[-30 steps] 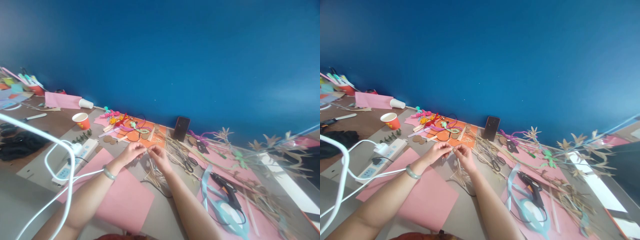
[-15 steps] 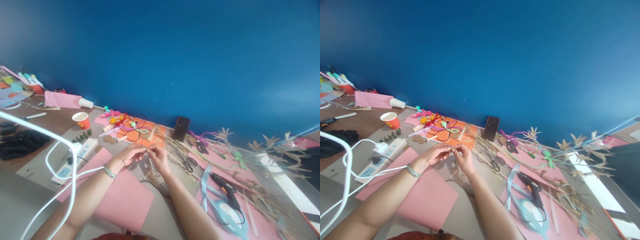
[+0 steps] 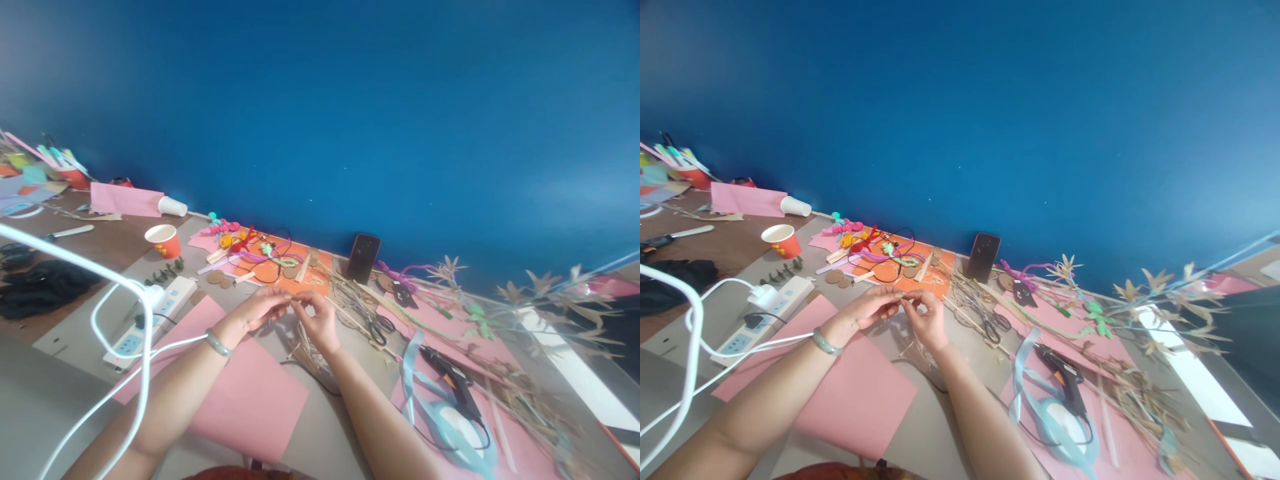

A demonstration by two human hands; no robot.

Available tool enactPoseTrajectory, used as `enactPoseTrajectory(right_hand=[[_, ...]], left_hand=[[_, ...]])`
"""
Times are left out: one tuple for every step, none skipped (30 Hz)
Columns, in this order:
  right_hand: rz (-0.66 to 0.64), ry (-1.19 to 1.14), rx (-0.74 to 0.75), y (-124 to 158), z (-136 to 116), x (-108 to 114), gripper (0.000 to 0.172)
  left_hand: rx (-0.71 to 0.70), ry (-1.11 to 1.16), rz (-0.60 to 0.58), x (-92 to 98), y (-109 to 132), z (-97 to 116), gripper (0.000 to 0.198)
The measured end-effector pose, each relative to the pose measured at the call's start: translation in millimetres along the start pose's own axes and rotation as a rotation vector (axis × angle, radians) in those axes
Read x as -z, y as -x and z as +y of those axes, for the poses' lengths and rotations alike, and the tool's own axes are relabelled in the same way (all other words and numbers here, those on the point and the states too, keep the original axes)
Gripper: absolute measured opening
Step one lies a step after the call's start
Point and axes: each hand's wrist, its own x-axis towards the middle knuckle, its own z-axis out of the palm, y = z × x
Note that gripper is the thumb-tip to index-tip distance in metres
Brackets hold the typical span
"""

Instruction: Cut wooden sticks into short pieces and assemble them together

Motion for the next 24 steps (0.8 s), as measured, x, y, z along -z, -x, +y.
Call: enactPoseTrajectory(right_hand=[[0.000,-0.008,-0.011,-0.3,1.1,0.0,0.010],[-0.001,-0.017,-0.023,-0.7,2.1,0.0,0.011],[-0.004,-0.026,-0.035,-1.1,3.0,0.1,0.013],[-0.010,-0.032,-0.046,-1.5,3.6,0.1,0.015],[-0.018,-0.034,-0.057,-1.9,4.0,0.2,0.016],[-0.025,-0.034,-0.066,-2.2,4.2,0.2,0.018],[-0.032,-0.032,-0.072,-2.4,4.3,0.2,0.019],[-0.036,-0.032,-0.076,-2.6,4.3,0.2,0.019],[-0.039,-0.035,-0.078,-2.7,4.4,0.3,0.020],[-0.040,-0.040,-0.079,-2.8,4.7,0.3,0.020],[-0.040,-0.047,-0.081,-2.8,5.2,0.3,0.020],[-0.039,-0.056,-0.085,-2.9,5.9,0.4,0.020],[-0.038,-0.064,-0.091,-2.9,6.8,0.4,0.019],[-0.039,-0.073,-0.098,-2.8,7.7,0.3,0.019],[-0.041,-0.080,-0.106,-2.8,8.7,0.2,0.019],[-0.044,-0.087,-0.114,-2.6,9.7,0.0,0.019],[-0.048,-0.095,-0.123,-2.5,10.6,-0.3,0.019],[-0.052,-0.107,-0.133,-2.4,11.4,-0.6,0.019],[-0.057,-0.125,-0.143,-2.3,12.1,-1.0,0.020],[-0.063,-0.149,-0.155,-2.3,12.6,-1.4,0.020],[-0.069,-0.178,-0.166,-2.4,13.0,-1.7,0.020],[-0.075,-0.207,-0.176,-2.7,13.2,-1.8,0.021],[-0.079,-0.235,-0.185,-3.0,13.2,-1.9,0.021],[-0.083,-0.258,-0.192,-3.4,13.0,-1.8,0.022]], left_hand=[[-0.002,-0.004,0.007,-0.4,-0.3,-0.1,0.030],[-0.003,-0.009,0.013,-0.8,-0.5,-0.1,0.031],[-0.003,-0.015,0.017,-1.4,-0.6,0.0,0.031],[-0.003,-0.022,0.021,-2.0,-0.6,0.2,0.032],[-0.003,-0.028,0.025,-2.4,-0.5,0.5,0.032],[-0.005,-0.035,0.030,-2.6,-0.4,0.8,0.032],[-0.010,-0.041,0.036,-2.6,-0.2,1.0,0.032],[-0.016,-0.049,0.044,-2.3,-0.1,1.1,0.031],[-0.024,-0.062,0.055,-1.7,0.0,1.1,0.030],[-0.036,-0.079,0.067,-1.0,0.0,0.9,0.030],[-0.050,-0.102,0.076,-0.1,0.0,0.6,0.029],[-0.067,-0.127,0.086,0.7,-0.1,0.2,0.028],[-0.083,-0.155,0.094,1.4,-0.2,-0.3,0.028],[-0.099,-0.180,0.102,1.9,-0.3,-0.8,0.027],[-0.112,-0.203,0.106,2.1,-0.2,-1.2,0.026],[-0.121,-0.218,0.110,2.2,-0.1,-1.6,0.026],[-0.126,-0.228,0.112,2.1,0.1,-1.8,0.026],[-0.129,-0.231,0.111,1.9,0.4,-1.9,0.027],[-0.129,-0.232,0.106,1.7,0.7,-1.9,0.027],[-0.127,-0.233,0.101,1.5,1.0,-1.9,0.027],[-0.125,-0.234,0.094,1.4,1.2,-1.7,0.027],[-0.125,-0.236,0.089,1.5,1.4,-1.6,0.027],[-0.124,-0.239,0.084,1.6,1.5,-1.4,0.027],[-0.123,-0.239,0.080,1.9,1.6,-1.3,0.026]])
